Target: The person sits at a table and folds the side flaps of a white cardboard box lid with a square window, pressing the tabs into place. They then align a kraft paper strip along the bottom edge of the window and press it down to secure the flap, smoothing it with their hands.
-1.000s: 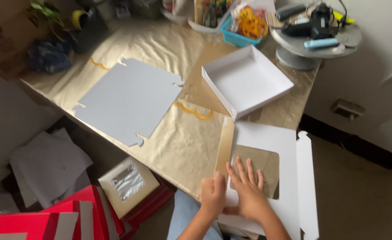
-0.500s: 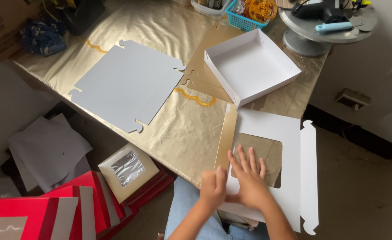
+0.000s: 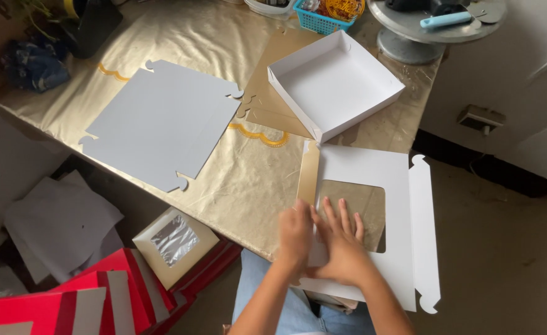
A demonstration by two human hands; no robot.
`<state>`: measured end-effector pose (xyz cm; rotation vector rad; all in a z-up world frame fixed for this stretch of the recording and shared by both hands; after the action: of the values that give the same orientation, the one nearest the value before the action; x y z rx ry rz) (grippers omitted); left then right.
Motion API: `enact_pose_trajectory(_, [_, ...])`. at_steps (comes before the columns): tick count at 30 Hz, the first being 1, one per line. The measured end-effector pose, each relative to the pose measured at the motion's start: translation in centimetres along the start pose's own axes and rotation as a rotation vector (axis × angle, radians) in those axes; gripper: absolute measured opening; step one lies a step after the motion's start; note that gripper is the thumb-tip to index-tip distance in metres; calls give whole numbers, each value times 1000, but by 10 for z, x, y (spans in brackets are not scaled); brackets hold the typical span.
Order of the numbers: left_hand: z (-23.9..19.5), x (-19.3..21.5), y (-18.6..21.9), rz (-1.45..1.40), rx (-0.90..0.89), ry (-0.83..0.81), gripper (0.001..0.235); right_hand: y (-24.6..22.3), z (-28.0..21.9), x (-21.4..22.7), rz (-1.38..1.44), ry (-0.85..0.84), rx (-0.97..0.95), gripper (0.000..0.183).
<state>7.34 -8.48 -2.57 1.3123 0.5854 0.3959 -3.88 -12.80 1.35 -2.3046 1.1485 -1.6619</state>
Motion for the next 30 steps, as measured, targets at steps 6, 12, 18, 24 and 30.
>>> enact_pose_trajectory(6, [13,13,18,-325,3,2,55,0,3,1,-39,-28,-17,149])
enact_pose_trajectory(12, [36,10,5,343,-75,-35,54,-2,1,2,-94,-87,-82,140])
enact_pose_trajectory(18, [49,28,43,92,-7,-9,61,8,7,-4,-98,0,-29,149])
enact_pose_trajectory(24, [51,4,-20,473,52,-195,60,14,12,-16,-144,-108,-96,147])
enact_pose_trajectory(30, [79,16,34,-21,14,-122,62,8,7,-10,-97,-47,-25,148])
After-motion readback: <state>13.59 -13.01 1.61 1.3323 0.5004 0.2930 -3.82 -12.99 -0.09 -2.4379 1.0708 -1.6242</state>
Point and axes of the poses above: each hand's wrist, its own z-axis towards the middle knuckle, its own x-axis out of the back of the hand, y = z × x, the point moved 9 cm from there along z, towards the middle knuckle, and after that the axes turned 14 degrees about -y, right-handed, at the moved point
